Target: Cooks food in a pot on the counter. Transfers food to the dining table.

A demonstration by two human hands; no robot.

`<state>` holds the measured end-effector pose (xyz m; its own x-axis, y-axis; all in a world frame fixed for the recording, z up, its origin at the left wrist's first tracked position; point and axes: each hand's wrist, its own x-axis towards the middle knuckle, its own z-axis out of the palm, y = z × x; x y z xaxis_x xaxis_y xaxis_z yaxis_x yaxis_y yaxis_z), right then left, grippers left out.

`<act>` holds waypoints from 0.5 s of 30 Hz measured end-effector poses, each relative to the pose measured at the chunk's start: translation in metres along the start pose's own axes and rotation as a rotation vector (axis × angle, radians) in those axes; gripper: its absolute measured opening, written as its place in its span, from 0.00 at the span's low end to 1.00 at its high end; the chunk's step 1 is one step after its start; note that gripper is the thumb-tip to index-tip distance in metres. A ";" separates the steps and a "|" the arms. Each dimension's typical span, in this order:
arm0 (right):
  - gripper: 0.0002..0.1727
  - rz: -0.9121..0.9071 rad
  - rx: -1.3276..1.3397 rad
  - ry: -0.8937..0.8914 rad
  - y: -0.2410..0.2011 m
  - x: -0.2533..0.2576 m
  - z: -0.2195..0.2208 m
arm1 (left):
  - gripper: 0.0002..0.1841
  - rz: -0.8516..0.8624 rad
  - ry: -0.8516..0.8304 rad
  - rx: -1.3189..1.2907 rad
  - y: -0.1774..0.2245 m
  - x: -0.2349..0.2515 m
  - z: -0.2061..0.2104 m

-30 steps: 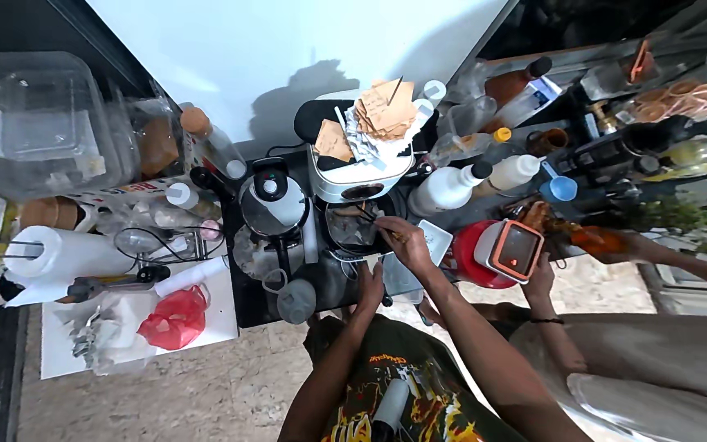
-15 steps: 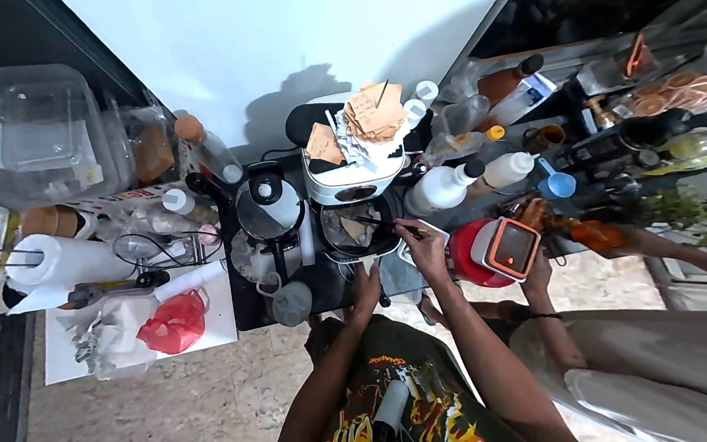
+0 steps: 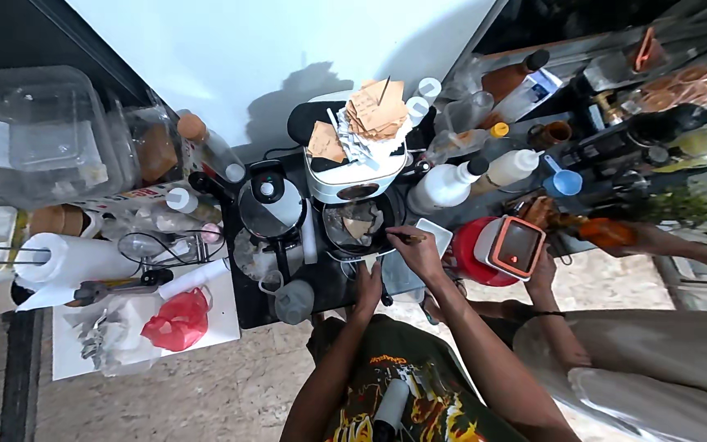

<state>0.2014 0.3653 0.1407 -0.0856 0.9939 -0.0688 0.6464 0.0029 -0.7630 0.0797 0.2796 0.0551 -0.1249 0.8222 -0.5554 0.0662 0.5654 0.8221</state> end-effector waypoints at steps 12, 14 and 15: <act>0.08 0.031 -0.026 0.012 -0.012 0.004 -0.005 | 0.32 -0.001 -0.009 -0.004 -0.006 0.005 0.001; 0.09 0.020 -0.014 0.013 -0.011 0.001 -0.004 | 0.32 0.003 -0.009 -0.020 -0.007 0.005 0.001; 0.09 0.013 -0.016 0.009 -0.009 0.000 -0.003 | 0.32 0.004 -0.006 -0.028 -0.007 0.005 0.001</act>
<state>0.1973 0.3655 0.1494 -0.0705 0.9948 -0.0731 0.6594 -0.0085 -0.7518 0.0800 0.2800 0.0463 -0.1188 0.8247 -0.5529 0.0385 0.5603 0.8274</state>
